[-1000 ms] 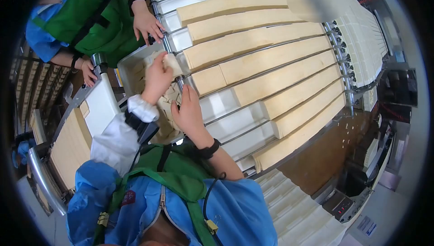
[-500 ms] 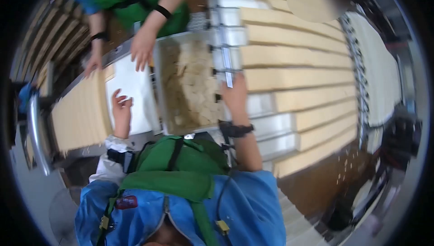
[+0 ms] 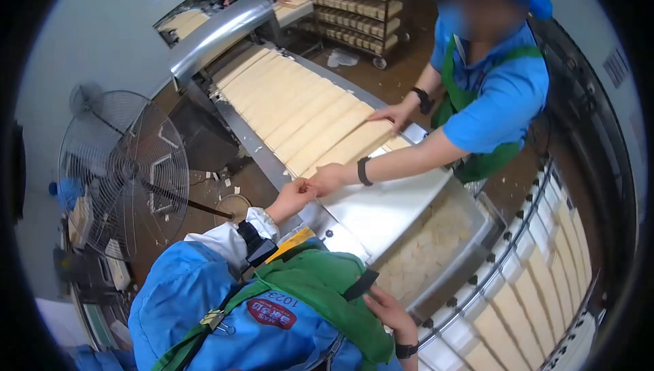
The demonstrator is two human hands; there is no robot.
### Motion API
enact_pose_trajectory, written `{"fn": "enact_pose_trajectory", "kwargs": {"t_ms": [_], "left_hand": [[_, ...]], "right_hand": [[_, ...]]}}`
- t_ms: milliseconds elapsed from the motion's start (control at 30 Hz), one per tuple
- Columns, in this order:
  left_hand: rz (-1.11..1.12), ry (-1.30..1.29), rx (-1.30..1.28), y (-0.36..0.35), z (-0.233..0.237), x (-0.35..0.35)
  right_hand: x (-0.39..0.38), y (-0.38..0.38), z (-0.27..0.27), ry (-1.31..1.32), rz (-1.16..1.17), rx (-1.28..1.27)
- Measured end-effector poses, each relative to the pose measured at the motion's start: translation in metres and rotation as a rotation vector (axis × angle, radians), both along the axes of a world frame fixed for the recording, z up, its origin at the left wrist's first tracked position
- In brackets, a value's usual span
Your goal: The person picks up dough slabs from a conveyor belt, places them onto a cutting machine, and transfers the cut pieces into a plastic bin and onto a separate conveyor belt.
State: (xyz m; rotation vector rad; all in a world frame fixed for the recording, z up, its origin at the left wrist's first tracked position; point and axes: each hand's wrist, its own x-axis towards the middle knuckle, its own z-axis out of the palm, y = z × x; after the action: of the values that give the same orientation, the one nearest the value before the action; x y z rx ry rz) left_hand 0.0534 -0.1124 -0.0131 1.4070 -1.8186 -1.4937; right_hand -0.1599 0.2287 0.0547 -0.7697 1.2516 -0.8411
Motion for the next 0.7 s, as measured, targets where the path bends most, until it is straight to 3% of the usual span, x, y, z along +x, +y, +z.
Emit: {"fn": "enact_pose_trajectory", "kwargs": {"t_ms": [133,233,333,467,533,700], "left_hand": [[0.037,-0.044,-0.010,-0.003,-0.005,0.027],[0.062,0.005,0.018,0.006,-0.003,0.037],[0.032,-0.040,-0.008,0.014,0.010,0.038],[-0.017,0.005,0.003,0.015,0.005,0.032],[-0.052,0.029,0.045,0.017,0.017,0.024],[-0.126,0.135,0.086,0.010,-0.016,0.001]], "right_hand": [[0.003,-0.015,-0.007,-0.096,0.151,-0.001],[0.011,-0.019,0.013,-0.259,0.071,0.138],[0.018,-0.036,0.044,-0.075,0.222,0.106],[0.001,-0.013,-0.006,-0.225,0.152,-0.038],[0.004,-0.010,0.012,-0.176,0.130,-0.092],[0.011,-0.002,0.008,-0.033,0.116,-0.176]]}}
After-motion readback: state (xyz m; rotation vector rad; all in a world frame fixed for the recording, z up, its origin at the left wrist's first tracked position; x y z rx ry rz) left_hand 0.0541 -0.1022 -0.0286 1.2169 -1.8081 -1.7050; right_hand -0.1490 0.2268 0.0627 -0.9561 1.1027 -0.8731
